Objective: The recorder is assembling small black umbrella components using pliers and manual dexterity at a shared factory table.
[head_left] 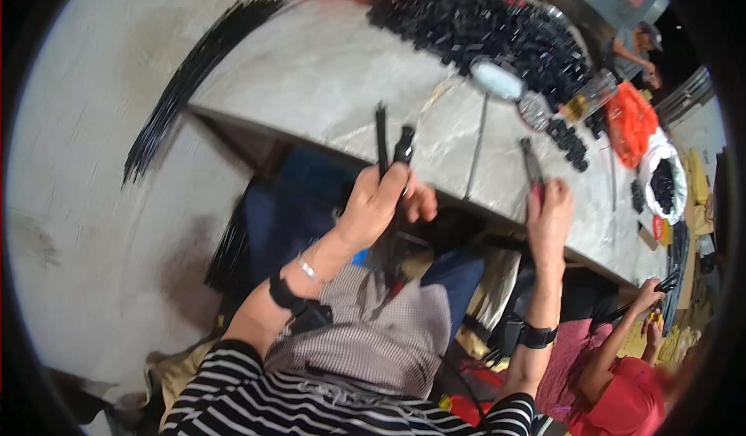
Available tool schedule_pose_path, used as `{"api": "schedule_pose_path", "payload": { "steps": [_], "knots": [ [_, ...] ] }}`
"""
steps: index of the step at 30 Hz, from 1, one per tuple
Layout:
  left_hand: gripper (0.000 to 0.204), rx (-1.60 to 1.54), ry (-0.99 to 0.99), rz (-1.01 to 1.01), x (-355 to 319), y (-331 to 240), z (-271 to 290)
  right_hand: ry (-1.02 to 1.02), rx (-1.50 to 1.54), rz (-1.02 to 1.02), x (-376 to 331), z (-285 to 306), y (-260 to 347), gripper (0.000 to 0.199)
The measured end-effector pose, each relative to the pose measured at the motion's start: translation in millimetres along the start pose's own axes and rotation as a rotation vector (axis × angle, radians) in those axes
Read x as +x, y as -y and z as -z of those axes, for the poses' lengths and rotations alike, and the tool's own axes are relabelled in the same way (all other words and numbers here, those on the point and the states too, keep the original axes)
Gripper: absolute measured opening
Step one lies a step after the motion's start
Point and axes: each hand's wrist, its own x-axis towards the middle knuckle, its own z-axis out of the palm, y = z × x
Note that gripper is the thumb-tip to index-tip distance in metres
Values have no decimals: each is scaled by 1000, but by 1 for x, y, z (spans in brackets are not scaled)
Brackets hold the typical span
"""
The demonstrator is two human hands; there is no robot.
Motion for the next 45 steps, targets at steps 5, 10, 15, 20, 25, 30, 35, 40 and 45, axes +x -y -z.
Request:
{"api": "schedule_pose_path", "payload": {
  "steps": [5,10,15,20,25,30,35,40,45],
  "knots": [
    [59,-43,-2,68,6,-1,-2,34,638,-92,-3,33,68,26],
    [63,-114,-19,66,5,7,-1,-19,943,84,-7,50,138,27],
    [69,46,-67,-21,-8,6,-7,-159,931,191,-9,43,169,39],
    [70,107,-59,-51,-18,7,-7,-221,886,188,-17,37,181,35],
    [68,65,-22,-69,-19,7,-6,-294,919,135,-17,41,188,31],
    [62,61,-21,-145,-15,3,-6,-307,850,235,-12,40,184,28],
    [55,97,-29,-161,-19,4,-8,-293,814,234,-15,51,181,27],
    [62,257,-117,-189,-31,9,-3,-226,830,197,-26,56,186,22],
    [69,152,-77,-161,-34,10,-7,-213,802,156,-31,66,184,20]
  ]
}}
